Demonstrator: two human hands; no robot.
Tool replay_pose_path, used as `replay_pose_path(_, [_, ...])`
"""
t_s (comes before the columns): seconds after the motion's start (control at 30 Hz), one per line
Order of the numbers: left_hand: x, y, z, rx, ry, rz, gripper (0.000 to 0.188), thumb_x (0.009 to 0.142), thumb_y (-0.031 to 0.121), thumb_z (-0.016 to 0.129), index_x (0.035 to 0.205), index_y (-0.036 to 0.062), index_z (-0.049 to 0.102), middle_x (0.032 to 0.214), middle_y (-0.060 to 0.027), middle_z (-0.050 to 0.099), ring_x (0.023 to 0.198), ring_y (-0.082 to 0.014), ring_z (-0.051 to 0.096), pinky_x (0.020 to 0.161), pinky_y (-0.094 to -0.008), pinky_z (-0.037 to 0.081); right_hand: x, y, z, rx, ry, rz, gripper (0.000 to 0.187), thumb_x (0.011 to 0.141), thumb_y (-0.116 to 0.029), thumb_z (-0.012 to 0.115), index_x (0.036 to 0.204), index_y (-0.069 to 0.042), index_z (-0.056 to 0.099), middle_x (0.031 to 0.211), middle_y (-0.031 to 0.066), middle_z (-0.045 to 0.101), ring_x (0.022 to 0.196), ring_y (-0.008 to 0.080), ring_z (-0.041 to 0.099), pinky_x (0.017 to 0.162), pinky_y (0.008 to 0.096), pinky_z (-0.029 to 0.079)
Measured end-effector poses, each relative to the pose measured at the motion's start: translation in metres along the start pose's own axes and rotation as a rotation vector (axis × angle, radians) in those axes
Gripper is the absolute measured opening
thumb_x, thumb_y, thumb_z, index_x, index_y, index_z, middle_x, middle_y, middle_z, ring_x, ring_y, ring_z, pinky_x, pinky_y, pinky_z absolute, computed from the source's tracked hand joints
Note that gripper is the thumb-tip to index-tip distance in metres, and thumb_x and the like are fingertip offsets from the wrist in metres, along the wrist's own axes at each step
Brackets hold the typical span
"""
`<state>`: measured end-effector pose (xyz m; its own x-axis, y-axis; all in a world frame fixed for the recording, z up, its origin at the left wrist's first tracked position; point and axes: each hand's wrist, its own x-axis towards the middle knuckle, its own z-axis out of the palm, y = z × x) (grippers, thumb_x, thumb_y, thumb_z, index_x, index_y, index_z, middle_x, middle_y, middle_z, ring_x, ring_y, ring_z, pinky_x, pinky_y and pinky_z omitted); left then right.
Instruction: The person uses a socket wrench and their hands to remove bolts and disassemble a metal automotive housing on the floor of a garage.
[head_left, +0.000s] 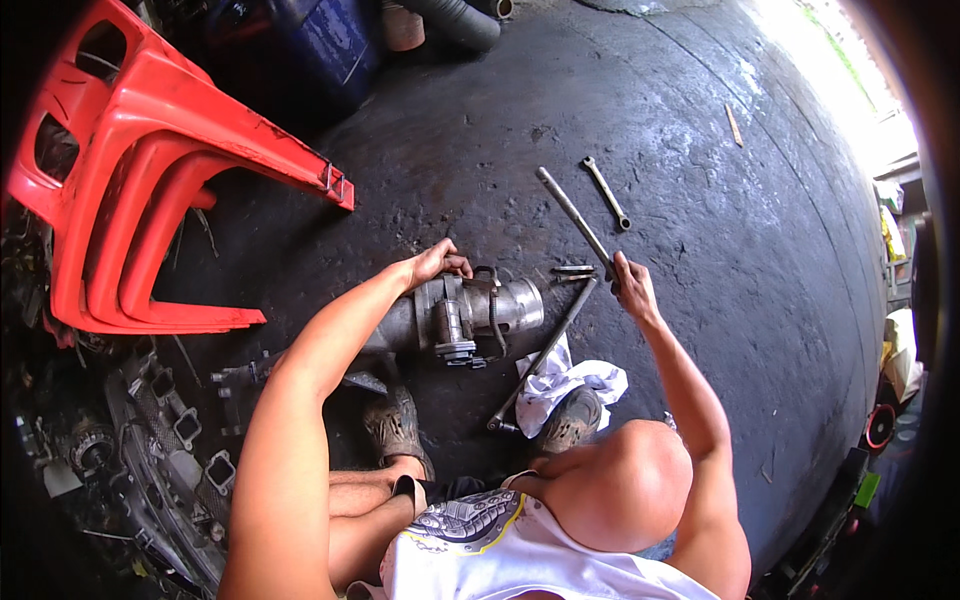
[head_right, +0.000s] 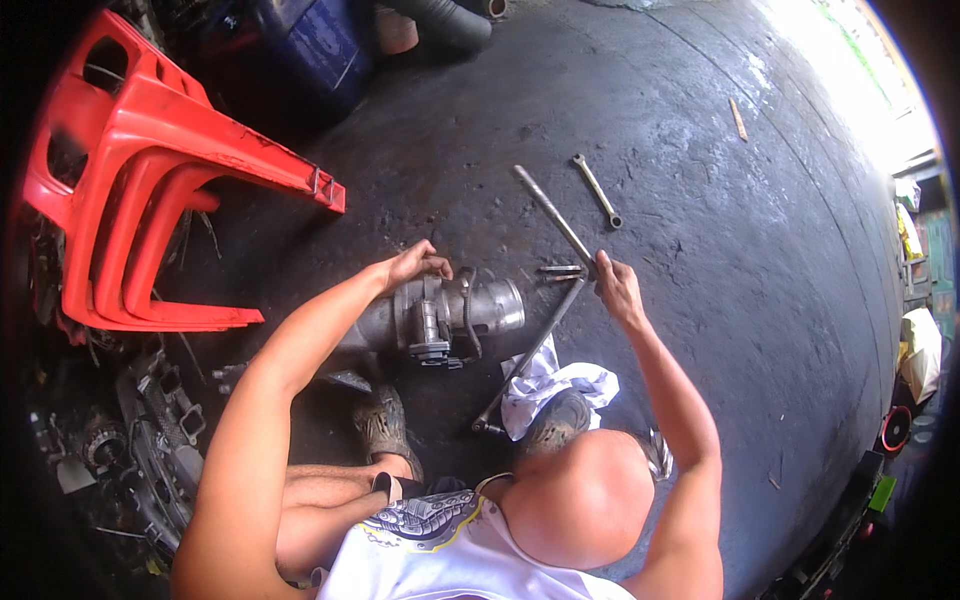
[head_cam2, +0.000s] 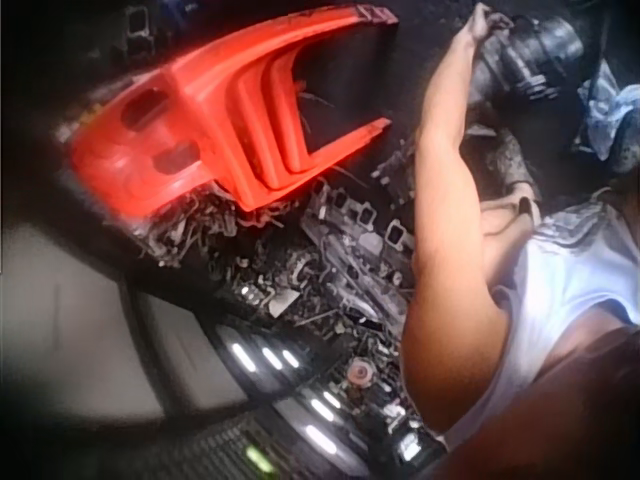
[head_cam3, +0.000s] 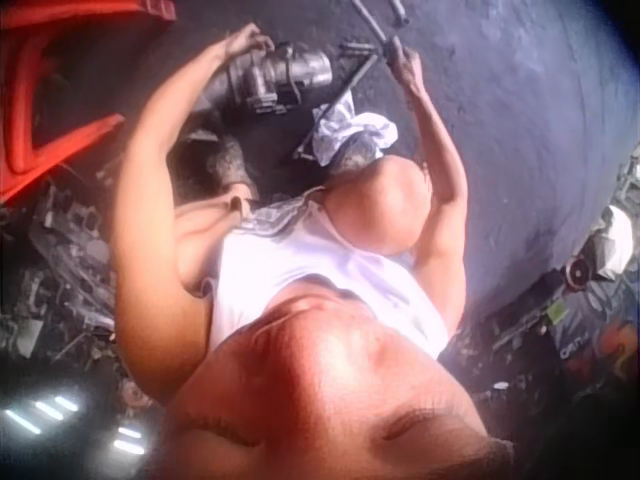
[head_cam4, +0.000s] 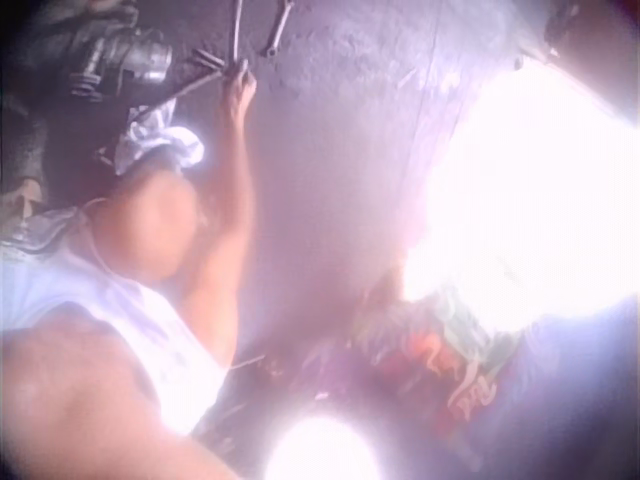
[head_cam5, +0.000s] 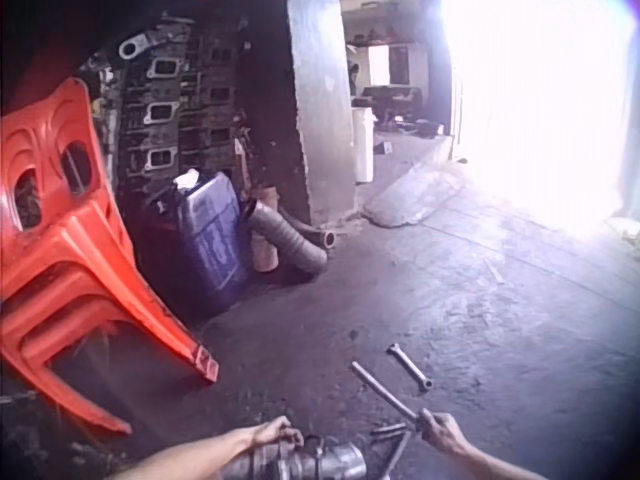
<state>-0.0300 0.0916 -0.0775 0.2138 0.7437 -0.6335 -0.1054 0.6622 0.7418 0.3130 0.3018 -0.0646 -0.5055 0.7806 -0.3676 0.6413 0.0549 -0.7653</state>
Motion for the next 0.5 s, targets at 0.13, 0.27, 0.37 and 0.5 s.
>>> replay_pose_path(0.13, [-0.002, -0.009, -0.006, 0.046, 0.025, -0.029, 0.056, 0.094, 0.038, 0.017, 0.094, 0.0027, 0.060, 0.103, -0.0062, 0.059, 0.099, -0.0160, 0.049, 0.096, -0.0335, 0.034, -0.001, -0.052, 0.013, -0.141, -0.307, -0.017, 0.057, 0.095, -0.047, 0.042, 0.076, 0.001, 0.065, 0.057, 0.0096, 0.055, 0.055, 0.0192, 0.052, 0.056, 0.0393, 0.042])
replay_pose_path(0.27, [0.000, -0.037, -0.021, -0.059, 0.069, 0.024, 0.061, 0.094, 0.042, 0.014, 0.100, 0.0034, 0.061, 0.101, -0.0064, 0.059, 0.101, -0.0162, 0.049, 0.096, -0.0331, 0.034, 0.019, -0.086, 0.010, -0.465, -0.490, -0.255, 0.057, 0.095, -0.050, 0.043, 0.078, -0.002, 0.067, 0.059, 0.0102, 0.057, 0.055, 0.0189, 0.054, 0.056, 0.0403, 0.045])
replay_pose_path(0.37, [0.009, -0.016, -0.010, -0.060, -0.010, -0.100, 0.061, 0.090, 0.041, 0.015, 0.101, 0.0034, 0.062, 0.102, -0.0061, 0.059, 0.102, -0.0163, 0.049, 0.096, -0.0321, 0.034, 0.049, -0.075, -0.002, -0.273, -0.291, -0.133, 0.058, 0.094, -0.052, 0.043, 0.070, -0.003, 0.061, 0.054, 0.0076, 0.051, 0.050, 0.0167, 0.049, 0.052, 0.0404, 0.043])
replay_pose_path(0.5, [-0.002, -0.001, 0.003, -0.113, 0.032, -0.145, 0.061, 0.090, 0.042, 0.015, 0.101, 0.0017, 0.060, 0.102, -0.0064, 0.060, 0.103, -0.0146, 0.050, 0.096, -0.0319, 0.035, 0.025, -0.079, 0.014, -0.404, -0.490, -0.124, 0.058, 0.097, -0.050, 0.037, 0.075, -0.004, 0.064, 0.055, 0.0082, 0.051, 0.048, 0.0174, 0.047, 0.050, 0.0394, 0.043])
